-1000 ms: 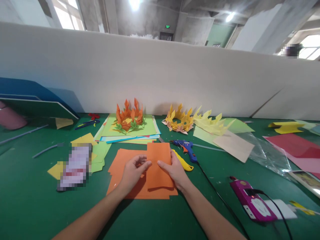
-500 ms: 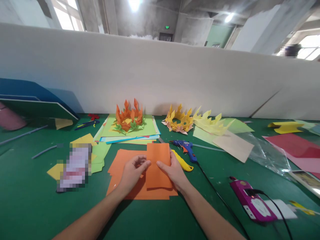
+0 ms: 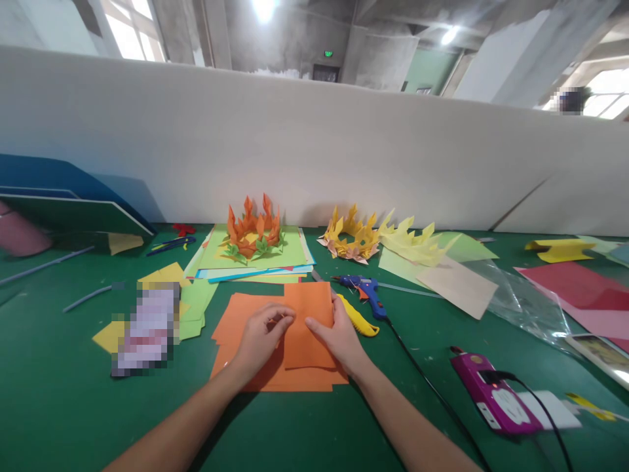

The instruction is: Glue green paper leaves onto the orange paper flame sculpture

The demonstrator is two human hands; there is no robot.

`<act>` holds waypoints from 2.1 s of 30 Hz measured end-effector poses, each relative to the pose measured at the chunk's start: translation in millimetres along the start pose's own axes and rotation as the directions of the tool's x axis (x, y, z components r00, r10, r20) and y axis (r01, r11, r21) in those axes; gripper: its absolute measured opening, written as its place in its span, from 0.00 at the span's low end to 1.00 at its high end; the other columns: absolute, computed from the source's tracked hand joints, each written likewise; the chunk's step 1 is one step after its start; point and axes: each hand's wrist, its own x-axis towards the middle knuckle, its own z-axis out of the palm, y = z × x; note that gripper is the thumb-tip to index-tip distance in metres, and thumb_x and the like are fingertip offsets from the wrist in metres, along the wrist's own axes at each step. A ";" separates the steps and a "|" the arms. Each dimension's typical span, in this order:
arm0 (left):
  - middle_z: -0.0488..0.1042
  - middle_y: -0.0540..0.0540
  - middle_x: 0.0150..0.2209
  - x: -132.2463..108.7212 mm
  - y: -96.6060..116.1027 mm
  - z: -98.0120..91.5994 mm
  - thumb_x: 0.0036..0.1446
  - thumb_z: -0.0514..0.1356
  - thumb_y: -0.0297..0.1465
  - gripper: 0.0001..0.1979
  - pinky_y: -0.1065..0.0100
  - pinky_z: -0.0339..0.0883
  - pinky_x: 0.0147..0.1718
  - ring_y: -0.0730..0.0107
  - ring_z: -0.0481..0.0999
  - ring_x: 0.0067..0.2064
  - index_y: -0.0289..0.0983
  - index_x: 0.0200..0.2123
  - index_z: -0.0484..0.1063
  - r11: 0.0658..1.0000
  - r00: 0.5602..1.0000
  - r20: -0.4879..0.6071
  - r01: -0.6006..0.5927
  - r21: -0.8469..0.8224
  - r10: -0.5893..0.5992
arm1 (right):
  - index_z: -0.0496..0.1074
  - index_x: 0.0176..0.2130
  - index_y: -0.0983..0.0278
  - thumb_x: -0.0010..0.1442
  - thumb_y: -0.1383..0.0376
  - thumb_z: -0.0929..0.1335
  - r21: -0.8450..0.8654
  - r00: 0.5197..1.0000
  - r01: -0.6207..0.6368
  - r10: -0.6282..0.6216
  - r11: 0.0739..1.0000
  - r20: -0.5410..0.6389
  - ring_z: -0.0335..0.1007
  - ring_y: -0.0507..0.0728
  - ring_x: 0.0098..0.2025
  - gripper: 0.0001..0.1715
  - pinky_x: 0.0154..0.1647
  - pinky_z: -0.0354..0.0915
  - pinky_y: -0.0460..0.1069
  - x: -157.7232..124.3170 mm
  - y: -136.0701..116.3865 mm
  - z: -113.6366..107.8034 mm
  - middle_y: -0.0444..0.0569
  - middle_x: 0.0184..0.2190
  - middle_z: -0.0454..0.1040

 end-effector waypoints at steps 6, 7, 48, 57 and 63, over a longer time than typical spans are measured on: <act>0.76 0.46 0.32 5.8 -2.4 -7.3 0.48 0.57 0.35 0.07 0.66 0.68 0.33 0.65 0.74 0.34 0.40 0.26 0.75 0.998 0.998 -0.060 -0.007 0.064 0.011 | 0.48 0.59 0.59 0.48 0.55 0.71 -0.045 0.999 -0.017 0.020 0.999 0.050 0.73 0.59 0.38 0.45 0.42 0.68 0.56 5.7 6.8 -6.4 0.48 0.37 0.73; 0.76 0.46 0.32 6.5 -3.1 -8.4 0.48 0.58 0.34 0.07 0.66 0.68 0.33 0.65 0.74 0.33 0.40 0.25 0.74 0.997 0.997 -0.073 -0.001 0.080 0.007 | 0.48 0.59 0.60 0.49 0.56 0.70 -0.132 0.999 0.027 -0.023 0.991 0.032 0.72 0.58 0.35 0.44 0.39 0.68 0.56 6.2 7.7 -7.9 0.48 0.36 0.72; 0.79 0.45 0.30 13.4 -13.5 -13.3 0.46 0.57 0.34 0.10 0.63 0.69 0.34 0.61 0.77 0.33 0.38 0.28 0.76 0.939 0.992 -0.001 0.124 0.321 -0.130 | 0.74 0.32 0.63 0.56 0.73 0.68 -0.738 0.787 0.602 -0.074 0.304 0.612 0.67 0.55 0.40 0.06 0.44 0.61 0.51 18.4 -21.0 -44.4 0.47 0.35 0.75; 0.79 0.45 0.29 12.8 -9.8 -12.9 0.43 0.58 0.33 0.09 0.62 0.69 0.32 0.60 0.76 0.32 0.38 0.26 0.76 0.953 0.989 -0.027 0.149 0.262 -0.147 | 0.72 0.34 0.62 0.50 0.71 0.71 -0.803 0.823 0.528 0.066 0.274 0.564 0.64 0.58 0.43 0.09 0.44 0.57 0.53 6.6 -41.7 -41.7 0.45 0.38 0.74; 0.78 0.46 0.27 13.0 -8.9 -12.8 0.44 0.57 0.32 0.08 0.64 0.69 0.31 0.63 0.76 0.29 0.38 0.27 0.76 0.945 0.991 -0.014 0.133 0.298 -0.135 | 0.69 0.35 0.62 0.47 0.71 0.73 -0.841 0.817 0.502 0.208 0.200 0.537 0.63 0.60 0.47 0.14 0.45 0.57 0.53 16.2 -50.5 -31.3 0.46 0.40 0.72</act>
